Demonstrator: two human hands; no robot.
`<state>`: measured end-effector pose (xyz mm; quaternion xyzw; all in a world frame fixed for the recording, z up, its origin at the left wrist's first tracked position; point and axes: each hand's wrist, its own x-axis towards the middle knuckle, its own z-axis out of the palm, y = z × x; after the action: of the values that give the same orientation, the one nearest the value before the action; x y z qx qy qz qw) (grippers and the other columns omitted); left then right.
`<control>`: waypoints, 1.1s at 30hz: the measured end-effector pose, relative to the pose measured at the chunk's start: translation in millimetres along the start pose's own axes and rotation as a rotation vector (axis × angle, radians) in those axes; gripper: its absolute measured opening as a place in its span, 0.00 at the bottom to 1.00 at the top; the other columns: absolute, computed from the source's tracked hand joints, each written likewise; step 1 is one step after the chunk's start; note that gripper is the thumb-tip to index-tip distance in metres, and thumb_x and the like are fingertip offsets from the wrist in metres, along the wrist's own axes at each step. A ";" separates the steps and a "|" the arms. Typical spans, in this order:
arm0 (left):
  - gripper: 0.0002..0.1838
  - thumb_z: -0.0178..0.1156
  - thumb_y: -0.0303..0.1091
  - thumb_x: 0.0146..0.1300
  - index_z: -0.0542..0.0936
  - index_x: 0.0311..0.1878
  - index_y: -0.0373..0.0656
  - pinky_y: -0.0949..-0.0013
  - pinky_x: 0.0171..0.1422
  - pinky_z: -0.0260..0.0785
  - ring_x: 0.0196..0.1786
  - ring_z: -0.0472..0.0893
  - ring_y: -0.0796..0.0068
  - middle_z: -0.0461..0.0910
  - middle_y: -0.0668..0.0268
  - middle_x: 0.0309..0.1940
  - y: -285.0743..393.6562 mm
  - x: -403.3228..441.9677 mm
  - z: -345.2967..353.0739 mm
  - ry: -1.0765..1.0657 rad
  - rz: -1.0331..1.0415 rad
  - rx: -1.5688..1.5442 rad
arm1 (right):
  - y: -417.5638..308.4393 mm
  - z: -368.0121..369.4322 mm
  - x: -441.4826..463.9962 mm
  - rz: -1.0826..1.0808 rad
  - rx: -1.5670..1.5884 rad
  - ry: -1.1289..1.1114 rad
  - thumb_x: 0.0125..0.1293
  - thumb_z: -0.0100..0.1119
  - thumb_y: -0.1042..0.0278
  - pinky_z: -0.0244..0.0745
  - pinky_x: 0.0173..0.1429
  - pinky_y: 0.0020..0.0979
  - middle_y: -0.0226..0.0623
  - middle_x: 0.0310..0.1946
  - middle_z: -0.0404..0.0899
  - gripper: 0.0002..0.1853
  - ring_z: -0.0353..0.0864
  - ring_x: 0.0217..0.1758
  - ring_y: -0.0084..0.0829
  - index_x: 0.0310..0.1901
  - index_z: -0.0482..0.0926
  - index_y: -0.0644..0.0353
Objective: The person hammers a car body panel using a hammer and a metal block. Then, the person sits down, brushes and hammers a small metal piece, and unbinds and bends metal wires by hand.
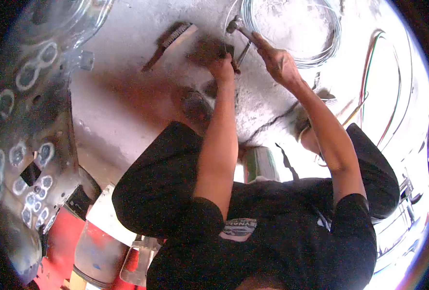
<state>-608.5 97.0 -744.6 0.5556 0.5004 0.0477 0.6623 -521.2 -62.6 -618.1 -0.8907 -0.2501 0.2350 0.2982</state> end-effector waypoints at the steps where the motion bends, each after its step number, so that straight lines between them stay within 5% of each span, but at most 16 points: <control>1: 0.18 0.60 0.36 0.66 0.75 0.20 0.39 0.61 0.17 0.66 0.15 0.75 0.67 0.75 0.62 0.15 16.8 -11.4 -2.3 -0.048 -0.071 -0.070 | -4.8 -3.0 2.6 0.020 0.003 -0.016 0.74 0.49 0.65 0.77 0.46 0.47 0.53 0.53 0.79 0.27 0.81 0.48 0.56 0.74 0.61 0.41; 4: 0.19 0.60 0.37 0.67 0.75 0.21 0.39 0.62 0.17 0.66 0.14 0.74 0.67 0.76 0.62 0.16 28.8 -20.4 -3.4 -0.099 -0.153 -0.088 | 0.1 5.6 1.5 -0.152 -0.123 0.054 0.73 0.49 0.65 0.78 0.36 0.50 0.50 0.40 0.84 0.29 0.84 0.35 0.52 0.73 0.59 0.37; 10: 0.19 0.58 0.37 0.68 0.76 0.22 0.37 0.63 0.17 0.66 0.13 0.73 0.67 0.76 0.62 0.17 37.0 -29.9 -4.8 -0.058 -0.148 -0.087 | -11.4 3.9 -3.9 -0.153 -0.082 0.048 0.70 0.50 0.68 0.77 0.34 0.50 0.50 0.41 0.84 0.32 0.85 0.34 0.52 0.74 0.58 0.38; 13: 0.19 0.57 0.37 0.69 0.76 0.21 0.37 0.62 0.16 0.67 0.13 0.74 0.66 0.76 0.62 0.16 30.8 -26.7 -5.2 -0.080 -0.118 -0.091 | -21.5 -6.0 -2.2 -0.023 -0.104 -0.087 0.74 0.50 0.65 0.78 0.39 0.45 0.49 0.50 0.82 0.27 0.85 0.37 0.51 0.73 0.63 0.39; 16: 0.22 0.56 0.39 0.69 0.76 0.19 0.37 0.62 0.16 0.66 0.13 0.75 0.66 0.76 0.61 0.15 5.8 -5.1 -6.4 -0.093 -0.032 0.159 | -13.5 2.3 2.1 -0.170 -0.063 0.025 0.74 0.49 0.67 0.78 0.40 0.44 0.50 0.46 0.83 0.26 0.85 0.38 0.48 0.73 0.64 0.42; 19: 0.26 0.53 0.41 0.70 0.76 0.17 0.37 0.61 0.20 0.69 0.14 0.77 0.65 0.77 0.59 0.14 9.2 -12.1 -5.2 -0.084 -0.076 0.180 | -34.9 -15.9 4.2 -0.396 0.003 0.261 0.70 0.52 0.68 0.77 0.31 0.48 0.50 0.33 0.83 0.33 0.84 0.31 0.51 0.75 0.57 0.39; 22: 0.26 0.53 0.44 0.70 0.79 0.17 0.36 0.60 0.24 0.71 0.14 0.77 0.64 0.78 0.57 0.15 17.7 -14.7 -4.6 -0.110 -0.136 0.181 | -44.1 -22.5 -0.6 -0.382 0.000 0.385 0.70 0.51 0.69 0.77 0.30 0.47 0.50 0.30 0.82 0.34 0.84 0.30 0.49 0.76 0.55 0.37; 23: 0.26 0.53 0.44 0.70 0.79 0.18 0.36 0.60 0.25 0.72 0.14 0.77 0.64 0.79 0.56 0.15 15.4 -10.8 -5.4 -0.123 -0.147 0.206 | -35.2 -13.0 -0.7 -0.335 -0.053 0.306 0.70 0.51 0.69 0.77 0.29 0.47 0.50 0.30 0.82 0.35 0.84 0.30 0.49 0.76 0.54 0.37; 25: 0.26 0.53 0.45 0.70 0.80 0.19 0.36 0.60 0.23 0.70 0.14 0.77 0.64 0.79 0.57 0.15 -38.6 19.4 0.1 0.089 0.170 0.382 | 0.2 19.7 -2.9 -0.239 -0.162 0.152 0.70 0.51 0.69 0.77 0.29 0.47 0.50 0.31 0.82 0.35 0.84 0.29 0.49 0.76 0.54 0.37; 26: 0.26 0.54 0.45 0.70 0.80 0.19 0.36 0.60 0.22 0.70 0.15 0.77 0.65 0.79 0.57 0.15 -52.3 26.9 0.9 0.108 0.245 0.425 | 11.5 25.6 0.7 -0.104 -0.334 -0.144 0.74 0.49 0.65 0.76 0.33 0.48 0.57 0.37 0.82 0.25 0.83 0.34 0.55 0.72 0.65 0.40; 27: 0.26 0.55 0.45 0.69 0.80 0.19 0.36 0.60 0.21 0.69 0.15 0.78 0.65 0.78 0.58 0.15 -52.3 27.9 1.9 0.130 0.320 0.470 | 12.3 25.0 3.5 -0.088 -0.288 -0.107 0.73 0.50 0.65 0.75 0.33 0.49 0.57 0.36 0.81 0.26 0.82 0.33 0.55 0.72 0.65 0.41; 30: 0.24 0.56 0.43 0.69 0.80 0.20 0.36 0.61 0.18 0.68 0.17 0.79 0.66 0.78 0.60 0.16 -47.3 23.3 -8.1 0.011 0.134 0.342 | 8.1 21.5 13.2 -0.162 -0.081 0.058 0.72 0.52 0.65 0.73 0.31 0.49 0.57 0.33 0.81 0.26 0.81 0.30 0.56 0.71 0.66 0.44; 33: 0.21 0.58 0.40 0.69 0.78 0.23 0.36 0.60 0.20 0.72 0.19 0.80 0.65 0.78 0.60 0.18 31.9 -30.1 -7.0 -0.050 -0.136 0.061 | -17.2 7.9 26.5 -0.080 -0.011 0.110 0.71 0.52 0.65 0.75 0.32 0.48 0.56 0.32 0.81 0.25 0.81 0.30 0.55 0.70 0.67 0.46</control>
<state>-612.7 95.3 -700.4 0.5411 0.5215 -0.0267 0.6592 -510.7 -31.8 -619.8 -0.8931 -0.2699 0.1725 0.3159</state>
